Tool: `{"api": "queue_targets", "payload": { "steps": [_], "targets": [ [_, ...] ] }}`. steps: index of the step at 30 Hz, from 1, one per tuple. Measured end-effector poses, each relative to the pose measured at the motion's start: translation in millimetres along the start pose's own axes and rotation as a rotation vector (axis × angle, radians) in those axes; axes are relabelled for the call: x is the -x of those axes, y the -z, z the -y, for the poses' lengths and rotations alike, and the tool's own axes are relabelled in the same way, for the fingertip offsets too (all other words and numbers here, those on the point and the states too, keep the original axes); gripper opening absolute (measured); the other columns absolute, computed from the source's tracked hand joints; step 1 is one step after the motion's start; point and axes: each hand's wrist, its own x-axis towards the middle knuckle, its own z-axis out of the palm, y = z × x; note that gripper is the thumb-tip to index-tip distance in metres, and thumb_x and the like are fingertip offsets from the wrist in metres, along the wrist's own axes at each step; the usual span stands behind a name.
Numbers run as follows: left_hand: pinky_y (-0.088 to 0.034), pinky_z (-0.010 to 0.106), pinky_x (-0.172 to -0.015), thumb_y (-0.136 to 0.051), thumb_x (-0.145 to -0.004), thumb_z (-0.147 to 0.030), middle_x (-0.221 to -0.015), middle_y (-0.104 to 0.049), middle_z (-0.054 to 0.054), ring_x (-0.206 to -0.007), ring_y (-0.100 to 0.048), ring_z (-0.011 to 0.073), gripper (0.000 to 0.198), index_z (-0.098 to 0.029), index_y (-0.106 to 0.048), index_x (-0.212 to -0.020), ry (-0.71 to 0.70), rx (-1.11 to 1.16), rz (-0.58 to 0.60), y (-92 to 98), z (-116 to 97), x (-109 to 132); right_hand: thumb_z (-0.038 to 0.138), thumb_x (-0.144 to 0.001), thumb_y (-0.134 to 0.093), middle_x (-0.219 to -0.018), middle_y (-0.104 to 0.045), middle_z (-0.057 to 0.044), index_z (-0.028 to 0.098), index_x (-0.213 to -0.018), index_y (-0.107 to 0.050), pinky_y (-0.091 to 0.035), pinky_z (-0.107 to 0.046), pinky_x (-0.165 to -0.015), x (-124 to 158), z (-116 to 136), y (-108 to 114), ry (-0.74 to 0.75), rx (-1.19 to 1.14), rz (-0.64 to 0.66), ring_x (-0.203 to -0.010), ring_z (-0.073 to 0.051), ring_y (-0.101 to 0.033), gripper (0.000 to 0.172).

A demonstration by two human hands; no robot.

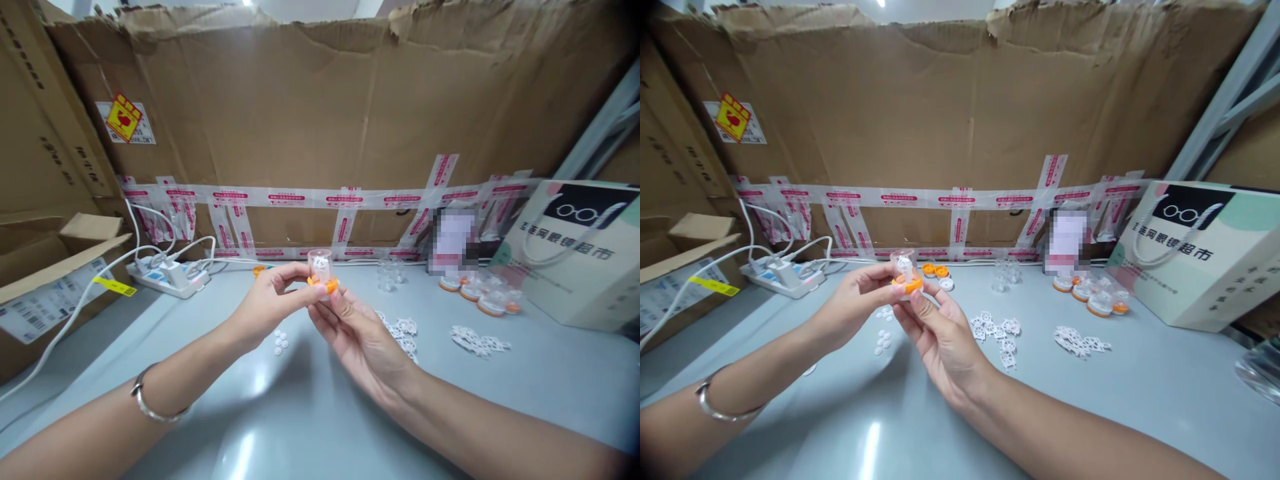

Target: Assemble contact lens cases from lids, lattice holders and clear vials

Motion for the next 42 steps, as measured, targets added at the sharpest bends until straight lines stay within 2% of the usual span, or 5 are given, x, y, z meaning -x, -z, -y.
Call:
{"api": "queue_targets", "payload": {
  "steps": [8, 29, 34, 38, 42],
  "targets": [
    [-0.045, 0.024, -0.079, -0.064, -0.077, -0.027, -0.092, -0.063, 0.003, -0.094, -0.055, 0.0168, 0.012, -0.020, -0.070, -0.084, -0.067, -0.135, -0.043, -7.5, 0.5, 3.7, 0.022, -0.080, -0.062, -0.092, -0.068, 0.000, 0.019, -0.091, -0.068, -0.048, -0.020, -0.087, 3.0, -0.5, 8.0, -0.020, -0.048, 0.111, -0.086, -0.007, -0.061, 0.012],
    [-0.046, 0.025, -0.080, -0.063, -0.078, -0.028, -0.097, -0.065, 0.003, -0.095, -0.057, 0.0175, 0.016, -0.021, -0.070, -0.090, -0.052, -0.096, 0.026, -2.0, 9.1, 3.8, 0.025, -0.079, -0.063, -0.094, -0.068, -0.002, 0.017, -0.094, -0.067, -0.046, -0.020, -0.089, 4.0, 0.7, 11.7, -0.129, -0.050, 0.104, -0.089, -0.008, -0.061, 0.016],
    [-0.047, 0.028, -0.084, -0.062, -0.078, -0.029, -0.104, -0.066, 0.004, -0.100, -0.058, 0.0197, 0.020, -0.019, -0.068, -0.095, 0.008, -0.099, 0.004, -0.1, 8.8, 3.0, 0.040, -0.081, -0.057, -0.092, -0.066, -0.005, 0.016, -0.096, -0.064, -0.044, -0.029, -0.090, 1.4, 3.6, 17.2, -0.110, 0.266, 0.046, -0.089, -0.014, -0.062, 0.029],
    [-0.046, 0.033, -0.089, -0.062, -0.078, -0.030, -0.103, -0.067, 0.005, -0.097, -0.061, 0.0208, 0.027, -0.018, -0.065, -0.102, 0.085, -0.058, 0.062, -0.3, 13.2, 2.8, 0.045, -0.075, -0.061, -0.098, -0.059, -0.003, 0.022, -0.103, -0.056, -0.046, -0.029, -0.073, -4.4, 13.3, 24.8, 0.136, 0.735, -0.114, -0.079, -0.013, -0.058, 0.036],
    [-0.047, 0.035, -0.086, -0.068, -0.072, -0.029, -0.093, -0.069, 0.006, -0.090, -0.063, 0.0208, 0.028, -0.016, -0.064, -0.096, 0.209, -0.047, 0.068, -4.2, 25.9, 4.5, 0.039, -0.074, -0.064, -0.102, -0.056, -0.001, 0.026, -0.103, -0.055, -0.046, -0.029, -0.070, -6.4, 23.4, 29.1, 0.222, 1.011, -0.046, -0.077, -0.012, -0.057, 0.034]
  ]
}}
